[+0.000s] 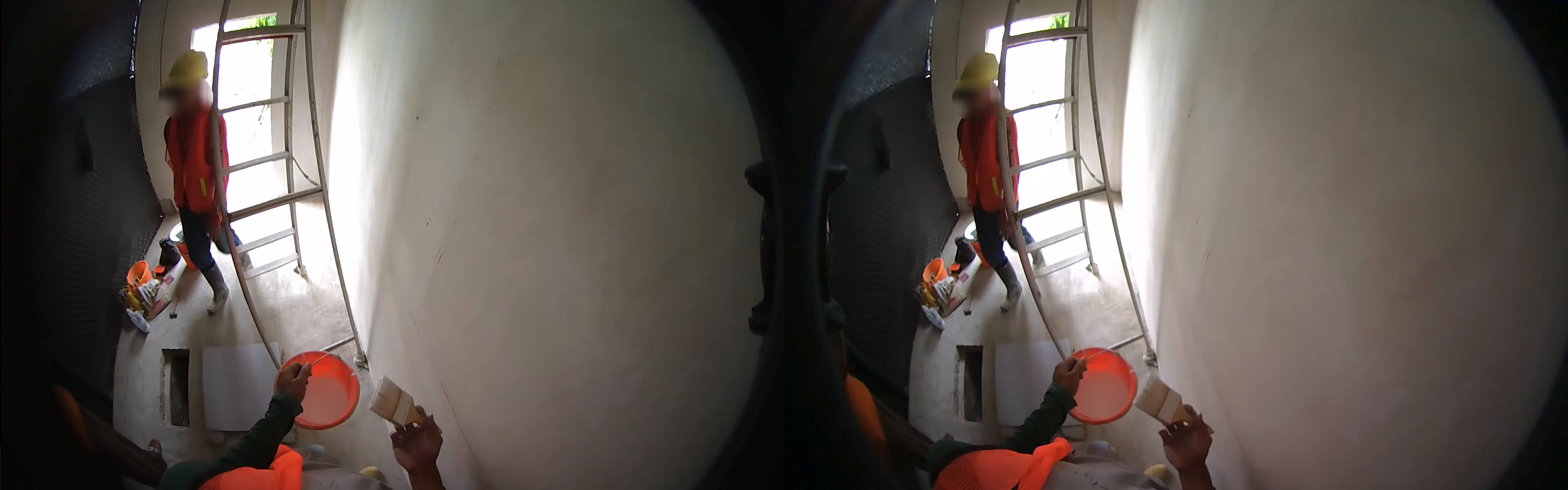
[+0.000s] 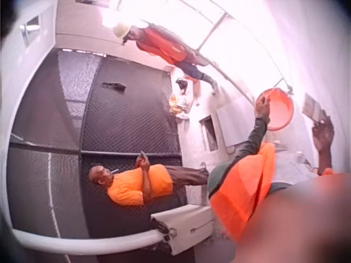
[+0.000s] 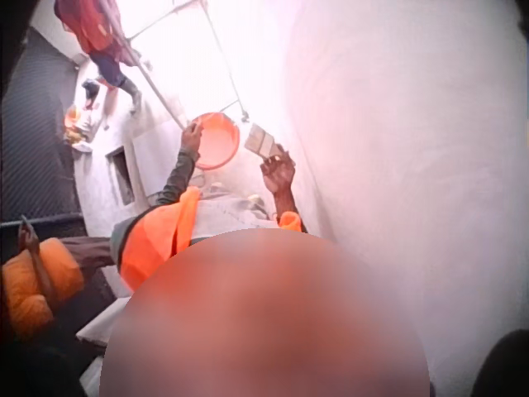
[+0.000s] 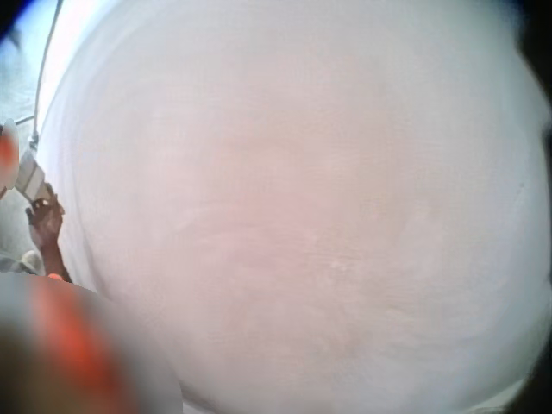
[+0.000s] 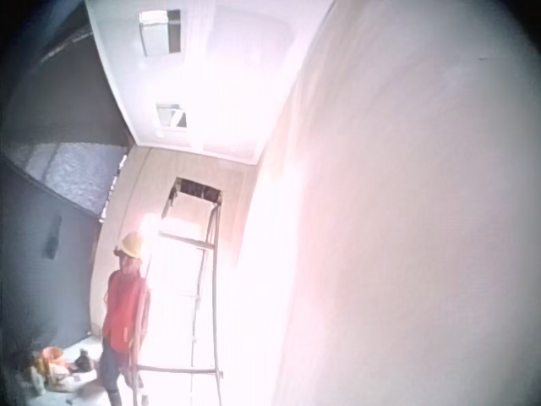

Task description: The person paints interior walls white using a paintbrush and a red bucket of paint. They repeatedly dip the brush into the bucket and apply paint to different wall sections, moving around the room to cover multiple areas.

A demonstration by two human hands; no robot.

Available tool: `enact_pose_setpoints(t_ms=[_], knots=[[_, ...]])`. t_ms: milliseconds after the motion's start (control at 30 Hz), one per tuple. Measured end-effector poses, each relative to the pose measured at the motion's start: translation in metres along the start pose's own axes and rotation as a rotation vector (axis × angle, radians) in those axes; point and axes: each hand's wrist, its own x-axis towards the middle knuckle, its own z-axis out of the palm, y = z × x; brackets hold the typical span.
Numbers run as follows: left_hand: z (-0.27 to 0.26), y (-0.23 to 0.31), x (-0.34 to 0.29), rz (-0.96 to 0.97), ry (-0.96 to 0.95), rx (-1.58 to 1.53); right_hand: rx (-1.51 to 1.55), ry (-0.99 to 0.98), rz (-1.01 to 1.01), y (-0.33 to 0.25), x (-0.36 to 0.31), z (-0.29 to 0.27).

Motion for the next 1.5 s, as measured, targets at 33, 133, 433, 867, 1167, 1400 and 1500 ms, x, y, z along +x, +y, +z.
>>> enact_pose_setpoints(t_ms=[33,133,433,867,1167,1400,1500], knots=[[0.002,-0.004,0.001,-0.001,-0.004,-0.085,-0.012,0.011,0.022,-0.001,-0.001,0.0],[0.008,-0.018,0.003,0.016,0.039,-0.066,-0.045,0.105,0.007,0.0,0.0,-0.006],[0.02,-0.034,0.016,-0.12,-0.022,-0.148,0.086,-0.152,0.083,0.004,0.033,-0.068],[0.027,-0.005,0.051,-0.425,-0.269,-0.4,-0.143,-0.314,-0.078,0.005,0.026,-0.039],[0.034,0.01,0.062,-0.411,-0.289,-0.381,-0.215,-0.341,-0.16,0.006,0.008,-0.04],[0.04,0.028,0.079,-0.416,-0.327,-0.359,-0.354,-0.71,-0.307,0.005,0.015,-0.035],[0.041,0.032,0.082,-0.419,-0.34,-0.344,-0.281,-0.528,-0.272,0.007,0.012,-0.032]])
